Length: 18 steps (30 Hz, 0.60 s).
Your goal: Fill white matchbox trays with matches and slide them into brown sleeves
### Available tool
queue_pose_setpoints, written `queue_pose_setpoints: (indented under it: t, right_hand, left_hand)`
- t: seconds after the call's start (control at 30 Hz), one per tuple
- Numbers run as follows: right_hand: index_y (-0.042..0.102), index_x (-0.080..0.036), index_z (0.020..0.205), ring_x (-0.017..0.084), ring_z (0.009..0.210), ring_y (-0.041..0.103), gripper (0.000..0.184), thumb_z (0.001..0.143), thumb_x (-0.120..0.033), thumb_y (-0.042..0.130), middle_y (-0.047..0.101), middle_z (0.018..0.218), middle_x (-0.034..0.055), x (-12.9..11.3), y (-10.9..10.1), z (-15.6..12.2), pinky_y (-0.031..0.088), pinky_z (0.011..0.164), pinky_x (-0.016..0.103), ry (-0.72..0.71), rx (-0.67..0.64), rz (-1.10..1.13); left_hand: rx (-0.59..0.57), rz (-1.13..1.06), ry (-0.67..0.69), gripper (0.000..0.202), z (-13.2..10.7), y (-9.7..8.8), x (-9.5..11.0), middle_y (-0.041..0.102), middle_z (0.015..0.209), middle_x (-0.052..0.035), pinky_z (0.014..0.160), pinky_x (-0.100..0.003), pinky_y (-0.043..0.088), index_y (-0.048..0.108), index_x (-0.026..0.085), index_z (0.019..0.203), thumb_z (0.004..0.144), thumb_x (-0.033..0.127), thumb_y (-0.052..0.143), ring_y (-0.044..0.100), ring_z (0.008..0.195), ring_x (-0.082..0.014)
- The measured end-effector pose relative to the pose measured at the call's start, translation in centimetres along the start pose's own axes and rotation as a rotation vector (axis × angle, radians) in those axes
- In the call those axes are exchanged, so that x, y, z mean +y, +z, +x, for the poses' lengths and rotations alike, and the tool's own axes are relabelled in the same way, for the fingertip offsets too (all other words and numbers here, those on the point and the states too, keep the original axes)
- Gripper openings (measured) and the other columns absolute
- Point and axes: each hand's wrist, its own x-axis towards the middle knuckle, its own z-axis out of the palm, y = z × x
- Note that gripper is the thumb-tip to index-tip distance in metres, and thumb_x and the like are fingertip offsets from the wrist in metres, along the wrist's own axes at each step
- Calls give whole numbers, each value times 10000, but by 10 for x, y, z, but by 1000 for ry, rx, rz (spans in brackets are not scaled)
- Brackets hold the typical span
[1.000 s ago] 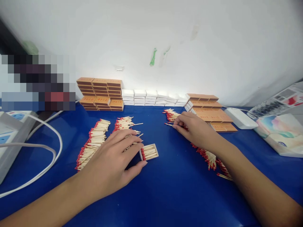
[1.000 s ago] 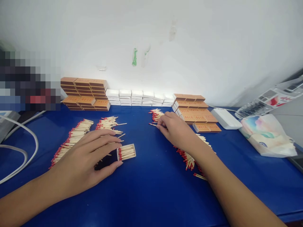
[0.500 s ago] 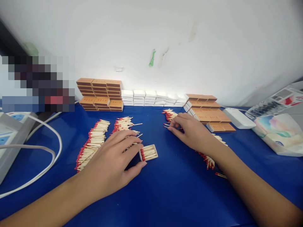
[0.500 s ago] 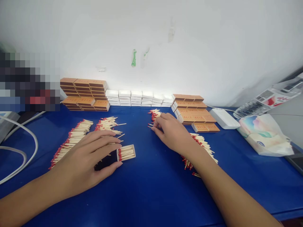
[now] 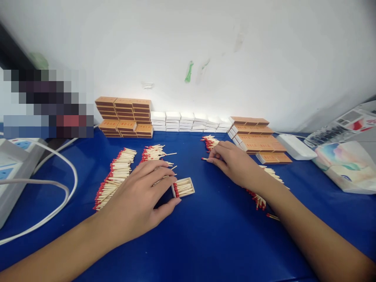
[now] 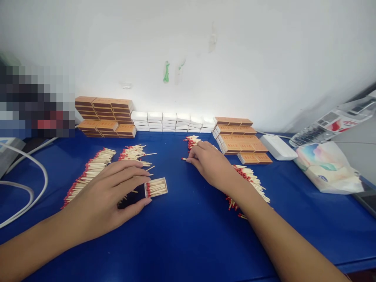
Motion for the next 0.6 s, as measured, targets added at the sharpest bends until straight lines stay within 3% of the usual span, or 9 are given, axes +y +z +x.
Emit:
queue_pose_setpoints:
  t: [0.17,0.3,0.6]
  right_hand:
    - [680,-220,1007,255,976,657,131,1118,-277,638,692,1019,77,-44,-7,-3,526,848,384,-63,-26,116]
    - [671,-203,1016,241,972,663,90,1105,-208,656,710,1046,80,-80,-6,-7,538,856,370,-196,-13,107]
    - [709,-166,976,250,937,637,88,1045,-113,714,715,975,84,-91,5,-6,536,846,377,-324,10,-40]
  left_hand:
    - [0,2,-14,218,-1,0,0,795,1198,-93,1150,-535,590,729,163,1218,1057,309,732,689,1300,-312]
    - [-5,0,-17,223,-1,0,0,798,1194,-97,1145,-545,592,737,162,1217,1053,313,737,692,1304,-320]
    - [-3,8,-10,226,0,2,0,805,1208,-102,1145,-534,593,727,166,1234,1068,318,713,690,1316,-315]
